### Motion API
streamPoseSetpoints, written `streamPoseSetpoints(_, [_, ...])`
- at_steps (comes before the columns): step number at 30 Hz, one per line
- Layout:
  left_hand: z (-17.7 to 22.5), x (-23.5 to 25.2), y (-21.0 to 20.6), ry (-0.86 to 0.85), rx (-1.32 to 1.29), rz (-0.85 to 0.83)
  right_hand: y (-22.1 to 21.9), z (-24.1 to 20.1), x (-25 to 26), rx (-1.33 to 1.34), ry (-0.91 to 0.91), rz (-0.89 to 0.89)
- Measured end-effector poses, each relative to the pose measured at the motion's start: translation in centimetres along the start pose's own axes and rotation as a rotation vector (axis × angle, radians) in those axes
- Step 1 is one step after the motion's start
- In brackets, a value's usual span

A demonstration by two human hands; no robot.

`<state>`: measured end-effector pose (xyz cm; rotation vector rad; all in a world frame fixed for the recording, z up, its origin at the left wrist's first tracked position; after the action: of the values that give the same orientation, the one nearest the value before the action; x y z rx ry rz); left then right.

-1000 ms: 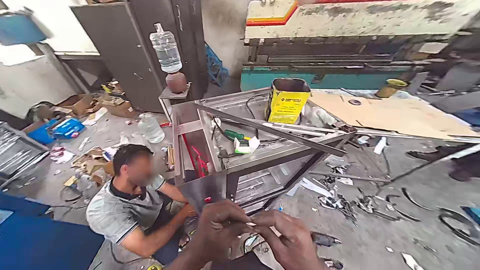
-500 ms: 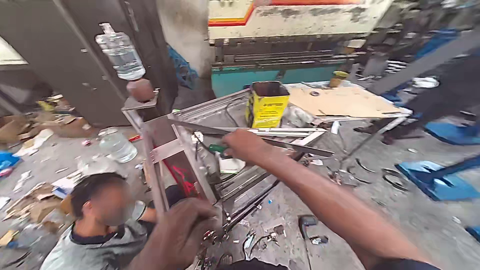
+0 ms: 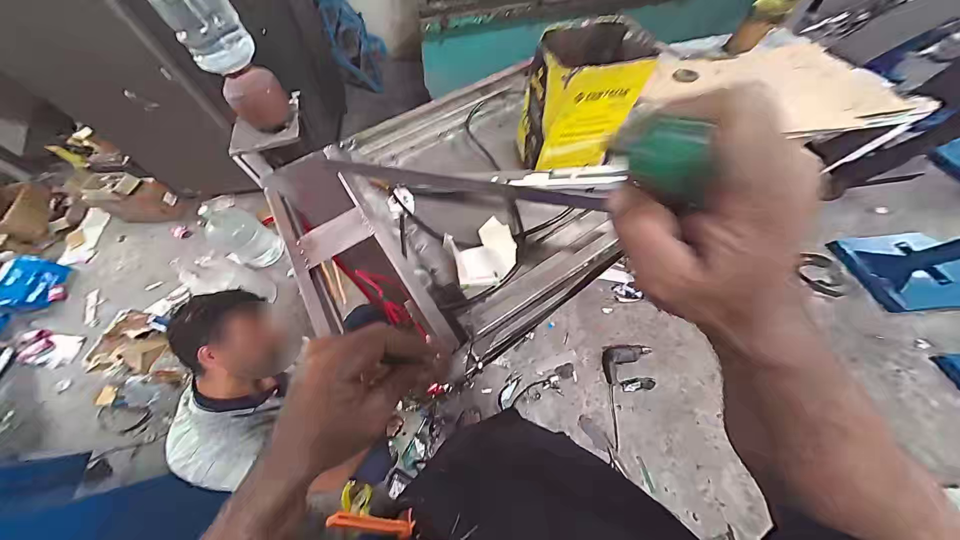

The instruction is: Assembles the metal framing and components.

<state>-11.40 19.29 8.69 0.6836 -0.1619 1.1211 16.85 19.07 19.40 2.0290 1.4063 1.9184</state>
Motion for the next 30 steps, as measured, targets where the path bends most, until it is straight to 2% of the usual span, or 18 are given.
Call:
streamPoseSetpoints(2, [0.7, 1.0, 0.8, -0.051, 0.126, 0.046, 0.5, 1.6, -6.6, 0.209, -0.176, 0.084])
streamPoseSetpoints(3, [1.1, 2.3, 0.9, -0.095, 0.205, 0.060, -0.7, 2.4, -10.3, 0.322, -0.289, 0.056])
streamPoseSetpoints(5, [1.3, 5.2, 0.4, -0.150, 0.356, 0.025, -5.3, 3.5, -18.4, 0.445, -0.494, -0.134])
streamPoseSetpoints(7, [0.0, 8.2, -0.6, -0.116, 0.427, -0.046, -10.3, 3.4, -25.0, 0.421, -0.597, -0.335])
streamPoseSetpoints(10, [-3.2, 12.2, -1.9, -0.045, 0.453, -0.107, -15.6, 2.9, -30.3, 0.400, -0.652, -0.531])
streamPoseSetpoints(13, [-5.1, 13.2, -3.2, -0.003, 0.485, -0.145, -18.4, 2.3, -32.9, 0.439, -0.782, -0.641])
streamPoseSetpoints(16, [-3.5, 13.2, -2.1, 0.093, 0.486, -0.083, -19.8, 2.4, -32.9, 0.454, -0.829, -0.664])
streamPoseSetpoints(20, [-0.7, 9.8, -0.5, 0.131, 0.412, 0.070, -20.2, 3.7, -34.7, 0.396, -1.006, -0.434])
streamPoseSetpoints(25, [0.9, 3.1, -0.8, 0.145, 0.305, 0.303, -22.8, 3.6, -36.5, 0.441, -0.996, -0.587])
streamPoseSetpoints(28, [1.0, 0.6, -1.2, 0.085, 0.253, 0.413, -23.1, 3.2, -36.1, 0.457, -0.981, -0.589])
streamPoseSetpoints(30, [1.2, 0.1, -1.5, 0.036, 0.318, 0.436, -23.1, 3.3, -36.1, 0.443, -0.950, -0.569])
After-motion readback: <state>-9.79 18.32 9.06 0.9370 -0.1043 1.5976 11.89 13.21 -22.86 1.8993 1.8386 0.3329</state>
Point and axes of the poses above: each hand's wrist, its own x-axis towards the middle knuckle, its own y-axis out of the back of the hand, z = x × y, the point moved 6 cm from there along x, towards the middle knuckle, and after that the axes turned 6 degrees about z, right-handed, at the moved point
